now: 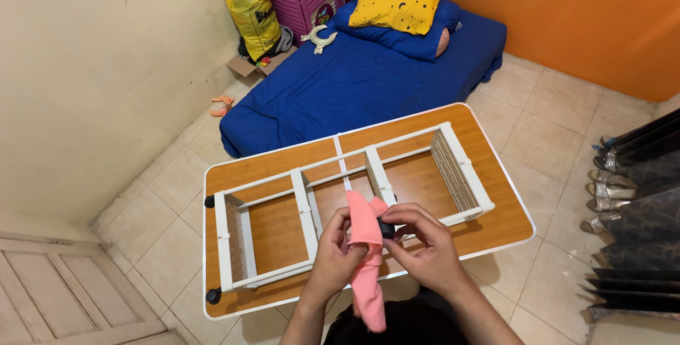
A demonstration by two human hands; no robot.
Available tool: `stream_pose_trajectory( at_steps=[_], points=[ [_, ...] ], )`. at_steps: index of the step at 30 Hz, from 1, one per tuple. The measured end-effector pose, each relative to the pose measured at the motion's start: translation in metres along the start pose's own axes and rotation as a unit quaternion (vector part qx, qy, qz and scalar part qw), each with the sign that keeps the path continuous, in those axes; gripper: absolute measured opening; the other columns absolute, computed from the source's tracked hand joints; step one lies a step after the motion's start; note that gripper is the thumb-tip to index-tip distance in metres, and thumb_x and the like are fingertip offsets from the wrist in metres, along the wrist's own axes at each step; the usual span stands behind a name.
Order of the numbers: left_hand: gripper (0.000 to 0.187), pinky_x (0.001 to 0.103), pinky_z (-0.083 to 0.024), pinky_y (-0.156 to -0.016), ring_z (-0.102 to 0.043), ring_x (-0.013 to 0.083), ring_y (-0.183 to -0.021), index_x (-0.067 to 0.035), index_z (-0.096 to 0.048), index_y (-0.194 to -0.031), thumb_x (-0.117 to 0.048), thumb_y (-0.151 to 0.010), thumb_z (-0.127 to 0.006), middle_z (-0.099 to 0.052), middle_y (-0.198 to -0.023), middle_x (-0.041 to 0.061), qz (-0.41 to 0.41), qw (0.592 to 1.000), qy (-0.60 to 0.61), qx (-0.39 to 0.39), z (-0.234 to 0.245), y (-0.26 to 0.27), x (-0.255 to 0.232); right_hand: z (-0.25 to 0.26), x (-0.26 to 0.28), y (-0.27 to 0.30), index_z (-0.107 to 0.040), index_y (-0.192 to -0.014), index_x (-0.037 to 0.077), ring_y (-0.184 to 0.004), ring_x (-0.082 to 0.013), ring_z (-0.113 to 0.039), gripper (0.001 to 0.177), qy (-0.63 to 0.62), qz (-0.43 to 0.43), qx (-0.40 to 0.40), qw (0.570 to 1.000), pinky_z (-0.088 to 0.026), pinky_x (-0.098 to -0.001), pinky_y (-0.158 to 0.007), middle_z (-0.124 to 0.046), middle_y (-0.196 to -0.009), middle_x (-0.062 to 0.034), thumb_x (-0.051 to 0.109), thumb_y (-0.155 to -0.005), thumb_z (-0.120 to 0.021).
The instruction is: The person attaches black caster wheels to the corners of a white plastic shelving unit using a pink cloth to grip the parts. They wipe the frame and install each wheel one at a time, then flip the unit to check the underside.
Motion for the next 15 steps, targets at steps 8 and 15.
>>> stream_pose_trajectory(
  at_steps=[8,15],
  points=[
    [0.028,0.025,-0.054,-0.075,-0.063,0.0113,-0.087,0.006,-0.065,-0.123,0.002,-0.096,-0.063,-0.062,-0.112,0.008,-0.078,0.997,-0.017,-0.007,-0.023,-0.019,-0.002,0.027,0.005,-0.028,-0.074,-0.106,0.005,-0.104,-0.0165,-0.070,0.033,0.064,0.035,0.038,0.997,-0.060,-0.0274,-0.079,-0.068,-0.115,-0.0068,-0.006,-0.076,-0.079],
    [0.021,0.028,-0.052,-0.092,-0.063,0.0138,-0.104,0.007,-0.067,-0.118,-0.003,-0.100,-0.062,-0.063,-0.114,0.008,-0.129,0.988,-0.044,-0.070,-0.031,-0.038,0.013,0.040,-0.012,-0.044,-0.067,-0.108,0.002,-0.085,-0.0116,-0.068,0.034,0.007,-0.031,0.104,0.994,-0.059,-0.0261,-0.071,-0.068,-0.113,-0.0060,-0.004,-0.077,-0.079]
  ],
)
Point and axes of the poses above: each hand's wrist, its own y-axis away from the middle knuckle, its own z-axis out of the back of the hand, x = y × z, the point moved 5 cm from there along -y, towards the middle knuckle
